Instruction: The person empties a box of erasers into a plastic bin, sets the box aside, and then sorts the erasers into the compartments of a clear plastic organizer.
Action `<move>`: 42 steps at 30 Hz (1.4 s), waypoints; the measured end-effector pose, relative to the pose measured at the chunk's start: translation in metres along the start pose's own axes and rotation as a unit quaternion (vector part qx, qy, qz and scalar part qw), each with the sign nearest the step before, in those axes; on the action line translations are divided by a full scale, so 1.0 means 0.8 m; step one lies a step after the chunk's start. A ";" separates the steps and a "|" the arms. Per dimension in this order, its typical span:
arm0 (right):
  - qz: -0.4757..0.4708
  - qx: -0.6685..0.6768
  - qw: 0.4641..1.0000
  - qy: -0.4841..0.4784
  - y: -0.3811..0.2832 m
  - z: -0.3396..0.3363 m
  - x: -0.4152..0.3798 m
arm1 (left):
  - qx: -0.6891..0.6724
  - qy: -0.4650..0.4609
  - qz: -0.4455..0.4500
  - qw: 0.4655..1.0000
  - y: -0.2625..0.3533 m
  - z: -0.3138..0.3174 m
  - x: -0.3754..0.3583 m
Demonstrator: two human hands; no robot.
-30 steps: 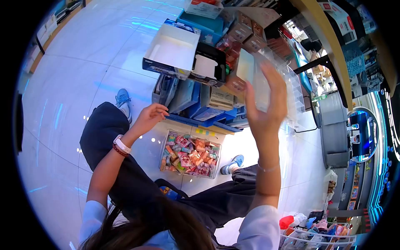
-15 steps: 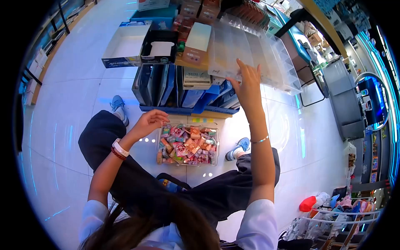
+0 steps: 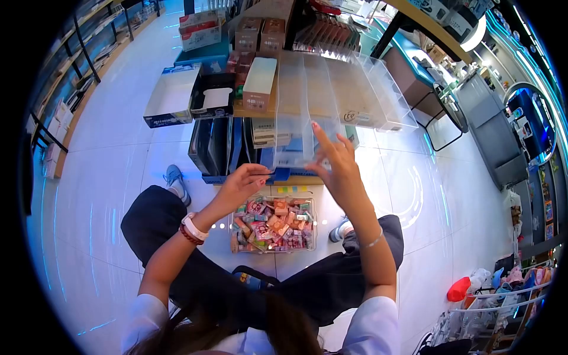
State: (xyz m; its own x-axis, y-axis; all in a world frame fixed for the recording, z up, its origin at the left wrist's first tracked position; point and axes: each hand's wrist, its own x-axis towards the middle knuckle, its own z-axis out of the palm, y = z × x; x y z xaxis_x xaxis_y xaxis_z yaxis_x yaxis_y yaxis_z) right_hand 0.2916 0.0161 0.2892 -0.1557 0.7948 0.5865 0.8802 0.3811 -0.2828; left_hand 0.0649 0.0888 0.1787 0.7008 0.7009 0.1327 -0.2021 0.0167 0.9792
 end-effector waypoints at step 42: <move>0.188 0.083 0.800 -0.564 -0.007 0.227 -0.305 | -0.339 0.148 -0.226 0.901 -0.079 -0.050 -0.185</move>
State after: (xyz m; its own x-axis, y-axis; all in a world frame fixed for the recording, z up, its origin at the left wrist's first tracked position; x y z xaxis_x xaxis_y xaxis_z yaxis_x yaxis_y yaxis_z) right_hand 0.2436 -0.0943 0.0101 -0.2820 0.7523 -0.5953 0.9031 -0.0012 -0.4294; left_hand -0.0531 0.0127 0.0907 0.6236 0.6709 -0.4011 -0.3841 0.7100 0.5903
